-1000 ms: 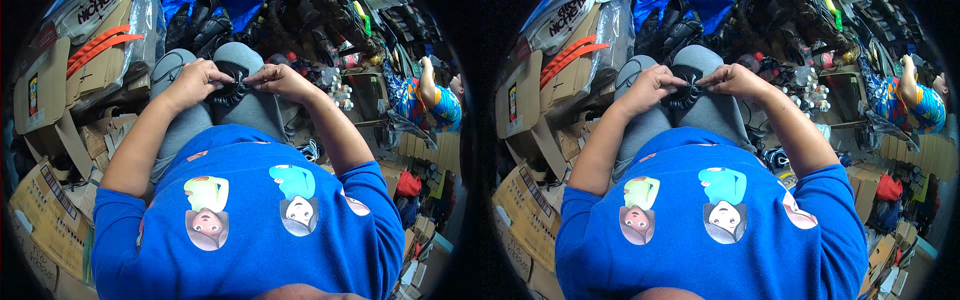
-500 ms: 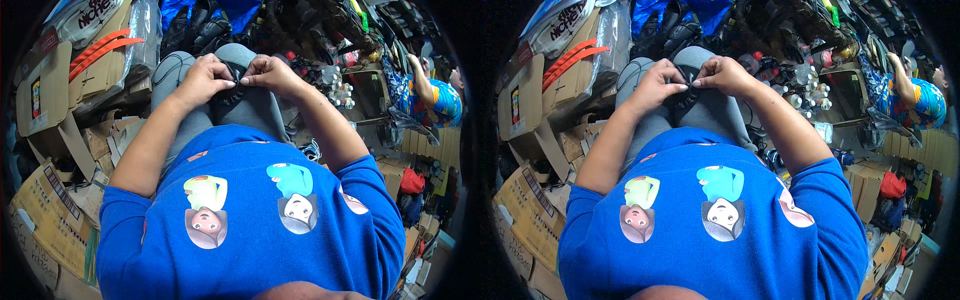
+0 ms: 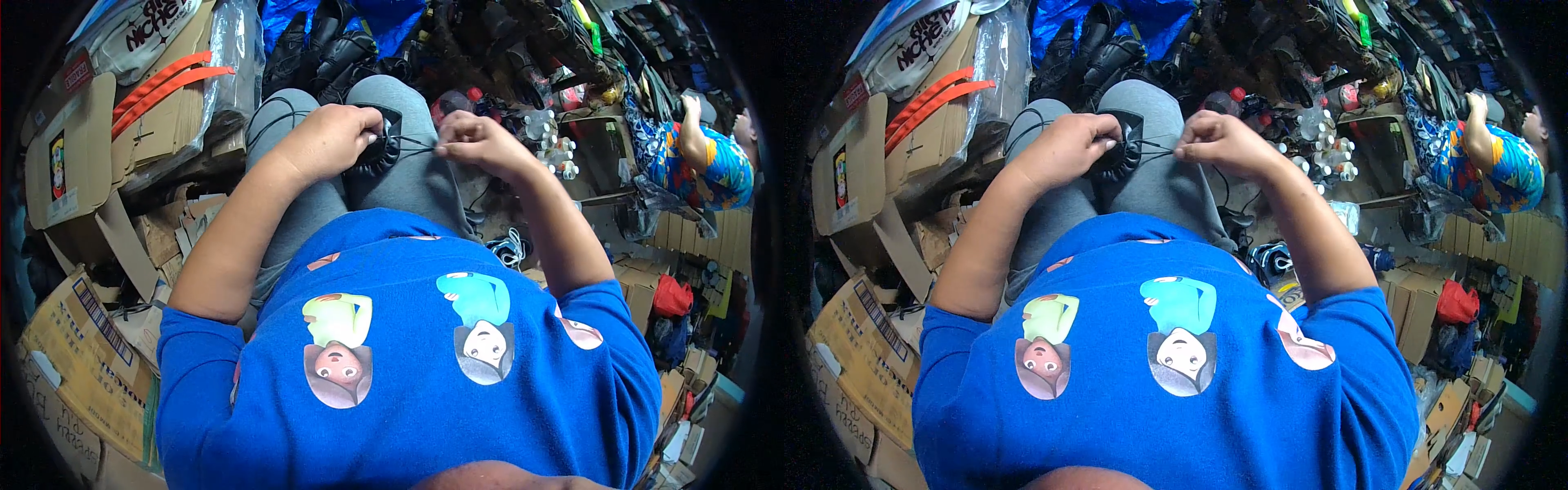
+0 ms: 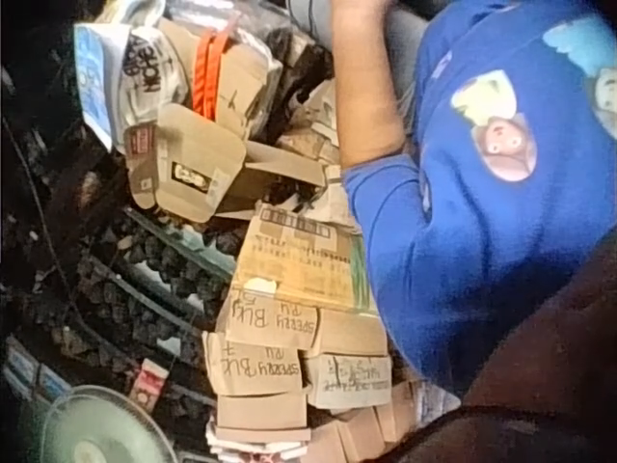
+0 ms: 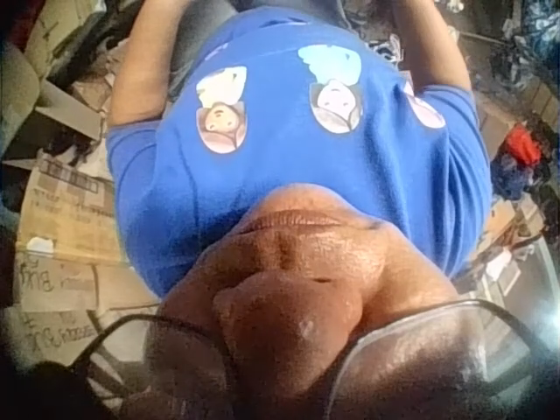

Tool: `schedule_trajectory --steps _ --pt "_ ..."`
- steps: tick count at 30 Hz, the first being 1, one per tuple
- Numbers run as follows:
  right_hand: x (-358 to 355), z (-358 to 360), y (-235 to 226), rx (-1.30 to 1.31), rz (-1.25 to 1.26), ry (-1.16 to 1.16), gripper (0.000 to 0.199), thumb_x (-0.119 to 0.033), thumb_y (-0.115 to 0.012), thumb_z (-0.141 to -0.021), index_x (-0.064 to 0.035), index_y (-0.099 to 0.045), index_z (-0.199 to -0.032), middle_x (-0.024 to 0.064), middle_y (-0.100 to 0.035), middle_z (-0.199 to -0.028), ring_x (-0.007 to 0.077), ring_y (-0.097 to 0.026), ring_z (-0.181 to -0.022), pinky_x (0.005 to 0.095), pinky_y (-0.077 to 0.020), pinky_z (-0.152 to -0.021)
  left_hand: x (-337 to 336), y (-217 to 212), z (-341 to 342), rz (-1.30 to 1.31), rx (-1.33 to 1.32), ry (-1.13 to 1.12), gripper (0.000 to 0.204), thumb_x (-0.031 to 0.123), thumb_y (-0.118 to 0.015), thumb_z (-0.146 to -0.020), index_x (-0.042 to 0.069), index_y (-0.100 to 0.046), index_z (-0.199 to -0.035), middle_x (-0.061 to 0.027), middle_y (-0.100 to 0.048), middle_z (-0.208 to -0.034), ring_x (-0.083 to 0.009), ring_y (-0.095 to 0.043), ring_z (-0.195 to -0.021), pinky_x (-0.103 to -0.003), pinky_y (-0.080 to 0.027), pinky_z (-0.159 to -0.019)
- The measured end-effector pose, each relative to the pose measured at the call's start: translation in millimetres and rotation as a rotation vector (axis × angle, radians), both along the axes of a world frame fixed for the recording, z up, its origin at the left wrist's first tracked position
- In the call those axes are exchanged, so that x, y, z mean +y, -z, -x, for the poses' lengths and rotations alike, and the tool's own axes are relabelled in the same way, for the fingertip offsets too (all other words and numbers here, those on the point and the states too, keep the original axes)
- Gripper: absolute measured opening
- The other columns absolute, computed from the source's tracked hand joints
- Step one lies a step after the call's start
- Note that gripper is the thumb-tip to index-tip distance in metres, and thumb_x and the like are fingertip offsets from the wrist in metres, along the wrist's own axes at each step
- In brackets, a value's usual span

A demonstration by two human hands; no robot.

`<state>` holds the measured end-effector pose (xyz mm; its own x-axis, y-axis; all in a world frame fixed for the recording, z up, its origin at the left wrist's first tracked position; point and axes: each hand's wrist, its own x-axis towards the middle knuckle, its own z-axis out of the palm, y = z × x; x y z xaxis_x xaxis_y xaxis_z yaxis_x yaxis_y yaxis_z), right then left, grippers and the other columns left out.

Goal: Sewing or lacing a black leather shoe component by hand.

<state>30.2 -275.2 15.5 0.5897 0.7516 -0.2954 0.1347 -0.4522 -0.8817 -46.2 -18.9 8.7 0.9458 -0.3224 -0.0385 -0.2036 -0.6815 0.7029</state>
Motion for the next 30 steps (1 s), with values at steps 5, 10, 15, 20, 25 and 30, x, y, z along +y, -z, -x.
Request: schedule_trajectory --steps 5,10,15,20,25,30 --pt "14.3 -18.0 -30.2 -0.057 -0.122 0.109 0.016 -0.019 -0.066 -0.083 -0.0033 -0.061 -0.084 0.0006 -0.052 -0.087 0.0103 -0.051 -0.083 0.0274 -0.0421 -0.073 -0.6 -2.0 -3.1 -0.064 -0.094 0.129 0.012 0.011 -0.056 -0.083 0.003 -0.057 -0.091 -0.0167 -0.062 -0.084 -0.0354 -0.059 -0.084 -0.043 -0.047 -0.072" --pt "18.2 -43.9 -2.7 -0.609 0.313 0.113 0.019 -0.024 -0.065 -0.081 -0.0076 -0.066 -0.090 0.0106 -0.059 -0.095 0.0269 -0.060 -0.084 0.0367 -0.0487 -0.076 -3.6 -3.7 -3.1 -0.150 -0.112 0.116 0.012 0.013 -0.054 -0.083 0.006 -0.059 -0.092 -0.0189 -0.063 -0.080 -0.0379 -0.061 -0.081 -0.046 -0.048 -0.072" --pt "52.2 2.8 -40.3 -0.899 0.372 -0.414 0.013 -0.020 -0.054 -0.085 -0.0111 -0.063 -0.087 0.0080 -0.065 -0.080 0.0263 -0.063 -0.084 0.0412 -0.0428 -0.078 3.2 -3.2 1.5 -0.124 -0.053 0.088 0.012 0.014 -0.053 -0.083 0.006 -0.058 -0.092 -0.0195 -0.063 -0.080 -0.0379 -0.061 -0.081 -0.047 -0.048 -0.072" --pt "64.8 3.3 -26.8 -0.956 0.393 -0.552 0.010 -0.018 -0.055 -0.082 -0.0125 -0.060 -0.089 0.0084 -0.063 -0.074 0.0262 -0.063 -0.079 0.0397 -0.0424 -0.076 18.0 5.9 7.2 -0.110 -0.184 0.176 0.011 0.004 -0.053 -0.076 0.004 -0.053 -0.087 -0.0169 -0.062 -0.087 -0.0360 -0.059 -0.086 -0.045 -0.045 -0.072" --pt "10.6 -20.2 -6.3 -0.899 0.368 -0.374 0.010 -0.019 -0.059 -0.085 -0.0114 -0.062 -0.091 0.0097 -0.061 -0.073 0.0231 -0.062 -0.075 0.0360 -0.0449 -0.080 91.5 11.0 50.7 -0.318 -0.348 -0.001 0.020 0.000 -0.055 -0.074 0.004 -0.057 -0.094 -0.0157 -0.061 -0.088 -0.0323 -0.058 -0.084 -0.040 -0.046 -0.073" --pt "-11.4 -37.2 -18.1 0.170 -0.146 0.318 0.025 -0.026 -0.070 -0.082 -0.0034 -0.066 -0.092 0.0012 -0.064 -0.083 0.0102 -0.059 -0.080 0.0260 -0.0473 -0.073 123.1 -25.9 73.5 0.516 0.078 -0.487 0.010 0.012 -0.063 -0.086 0.002 -0.062 -0.085 0.0044 -0.058 -0.078 -0.0025 -0.050 -0.075 -0.020 -0.039 -0.067"
